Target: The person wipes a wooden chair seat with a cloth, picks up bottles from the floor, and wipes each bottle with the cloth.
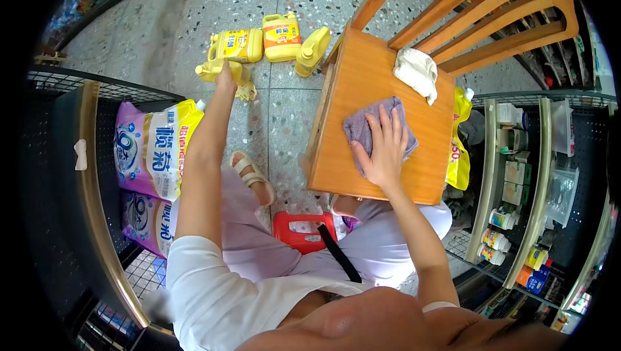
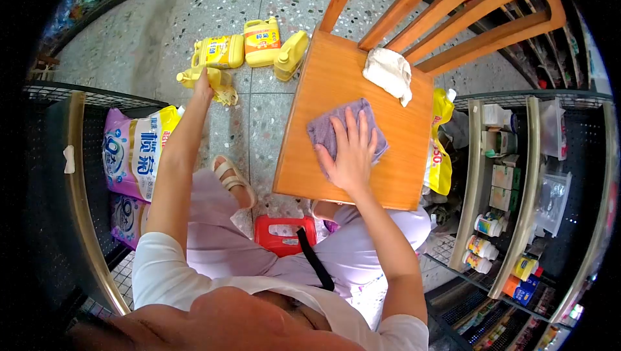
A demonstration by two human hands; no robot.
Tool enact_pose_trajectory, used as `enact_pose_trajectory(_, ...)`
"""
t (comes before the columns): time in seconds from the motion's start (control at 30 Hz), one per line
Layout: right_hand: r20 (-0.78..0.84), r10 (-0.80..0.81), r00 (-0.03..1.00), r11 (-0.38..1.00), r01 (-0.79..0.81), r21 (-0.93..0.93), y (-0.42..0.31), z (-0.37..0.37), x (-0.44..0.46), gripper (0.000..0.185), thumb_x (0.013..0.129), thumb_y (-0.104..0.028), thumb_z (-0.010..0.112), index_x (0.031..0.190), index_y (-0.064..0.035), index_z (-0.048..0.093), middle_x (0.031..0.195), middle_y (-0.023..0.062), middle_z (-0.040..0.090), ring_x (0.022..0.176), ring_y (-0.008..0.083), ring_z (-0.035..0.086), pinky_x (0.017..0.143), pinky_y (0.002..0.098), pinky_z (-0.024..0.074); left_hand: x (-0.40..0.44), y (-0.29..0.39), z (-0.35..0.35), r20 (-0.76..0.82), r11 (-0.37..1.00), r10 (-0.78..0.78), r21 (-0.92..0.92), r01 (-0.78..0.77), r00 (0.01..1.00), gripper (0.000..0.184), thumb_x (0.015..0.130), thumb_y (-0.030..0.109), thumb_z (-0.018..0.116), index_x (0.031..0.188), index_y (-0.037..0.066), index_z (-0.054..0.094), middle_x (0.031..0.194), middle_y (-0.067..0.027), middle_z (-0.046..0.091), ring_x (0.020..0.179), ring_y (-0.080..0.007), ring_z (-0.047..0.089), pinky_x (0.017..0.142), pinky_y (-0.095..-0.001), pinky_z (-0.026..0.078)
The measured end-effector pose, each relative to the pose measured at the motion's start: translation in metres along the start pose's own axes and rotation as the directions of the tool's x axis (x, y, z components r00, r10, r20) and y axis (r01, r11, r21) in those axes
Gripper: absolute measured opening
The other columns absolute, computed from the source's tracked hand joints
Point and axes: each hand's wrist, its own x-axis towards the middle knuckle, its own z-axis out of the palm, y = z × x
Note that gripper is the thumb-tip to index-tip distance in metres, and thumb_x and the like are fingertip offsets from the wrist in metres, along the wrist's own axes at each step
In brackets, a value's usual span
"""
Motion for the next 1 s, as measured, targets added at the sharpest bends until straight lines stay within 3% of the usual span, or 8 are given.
enact_pose_trajectory(0.1, -0.026, -0.008, 1.000, 1.000, 0.008, 0.008, 0.001, 0.001, -0.001, 0.059, 0.082, -0.041, 0.064, 0.132, -0.0118, 0.051, 0.149, 0.0159, 0.035, 0.141, 0.0387, 0.024, 0.110, 0.0602, 0.0145, -0.014, 0.004, -0.034, 0.084, 0.959, 0.065, 0.270, -0.086, 0.994, 0.040, 0.090, 0.022, 0.062, 0.122, -0.001, 0.056, 0.109, -0.0138, 0.065, 0.094, -0.0268, 0.064, 0.081, -0.0375, 0.054)
enact_pose_trajectory(0.2, -0.046, -0.008, 0.999, 1.000, 0.008, 0.016, 0.003, 0.001, -0.003, 0.059, 0.083, -0.041, 0.064, 0.132, -0.0116, 0.052, 0.149, 0.0160, 0.036, 0.140, 0.0387, 0.025, 0.109, 0.0612, 0.0155, -0.071, 0.027, -0.040, 0.266, 0.807, 0.102, 0.541, -0.237, 0.958, 0.046, 0.082, 0.021, 0.066, 0.117, -0.006, 0.057, 0.107, -0.0163, 0.065, 0.090, -0.0257, 0.066, 0.079, -0.0358, 0.053)
enact_pose_trajectory(0.37, -0.118, -0.020, 0.993, 0.999, 0.025, 0.039, 0.004, 0.003, -0.007, 0.057, 0.084, -0.041, 0.063, 0.131, -0.0112, 0.053, 0.146, 0.0168, 0.040, 0.139, 0.0389, 0.027, 0.107, 0.0628, 0.0175, -0.208, 0.071, -0.023, 0.398, 0.603, 0.053, 0.718, -0.347, 0.916, 0.028, 0.082, 0.022, 0.064, 0.094, -0.003, 0.068, 0.085, -0.0089, 0.069, 0.074, -0.0170, 0.065, 0.070, -0.0296, 0.049)
enact_pose_trajectory(0.47, -0.183, -0.035, 0.983, 0.998, 0.045, 0.052, 0.008, 0.008, -0.010, 0.054, 0.085, -0.039, 0.062, 0.130, -0.0111, 0.055, 0.143, 0.0170, 0.043, 0.137, 0.0384, 0.029, 0.106, 0.0625, 0.0194, -0.280, 0.101, -0.014, 0.498, 0.569, -0.037, 0.723, -0.391, 0.867, 0.029, 0.083, 0.020, 0.064, 0.102, -0.002, 0.065, 0.090, -0.0058, 0.068, 0.078, -0.0141, 0.063, 0.073, -0.0262, 0.048)
enact_pose_trajectory(0.73, -0.299, -0.036, 0.954, 0.996, 0.058, 0.065, 0.017, 0.023, -0.014, 0.040, 0.086, -0.032, 0.059, 0.121, -0.0107, 0.061, 0.136, 0.0145, 0.050, 0.132, 0.0333, 0.037, 0.103, 0.0582, 0.0263, -0.452, 0.163, 0.030, 0.722, 0.496, 0.130, 0.546, -0.675, 0.679, 0.030, 0.084, 0.017, 0.061, 0.103, -0.004, 0.067, 0.089, -0.0059, 0.070, 0.077, -0.0099, 0.064, 0.072, -0.0243, 0.048)
enact_pose_trajectory(0.8, -0.311, 0.009, 0.950, 0.999, 0.008, 0.053, 0.020, 0.026, -0.018, 0.039, 0.087, -0.029, 0.059, 0.121, -0.0115, 0.061, 0.136, 0.0135, 0.050, 0.132, 0.0327, 0.037, 0.102, 0.0580, 0.0269, -0.488, 0.170, 0.041, 0.761, 0.556, 0.154, 0.460, -0.692, 0.630, 0.027, 0.085, 0.017, 0.061, 0.102, -0.004, 0.067, 0.089, -0.0035, 0.069, 0.077, -0.0090, 0.062, 0.073, -0.0228, 0.047)
enact_pose_trajectory(1.0, -0.291, 0.231, 0.929, 0.969, -0.248, -0.022, 0.052, 0.010, -0.040, 0.038, 0.087, -0.025, 0.058, 0.123, -0.0126, 0.060, 0.138, 0.0114, 0.049, 0.133, 0.0319, 0.036, 0.102, 0.0585, 0.0283, -0.513, 0.167, 0.081, 0.875, 0.481, -0.016, 0.431, -0.763, 0.485, 0.028, 0.084, 0.018, 0.061, 0.102, -0.004, 0.067, 0.090, -0.0044, 0.069, 0.079, -0.0092, 0.063, 0.074, -0.0235, 0.048)
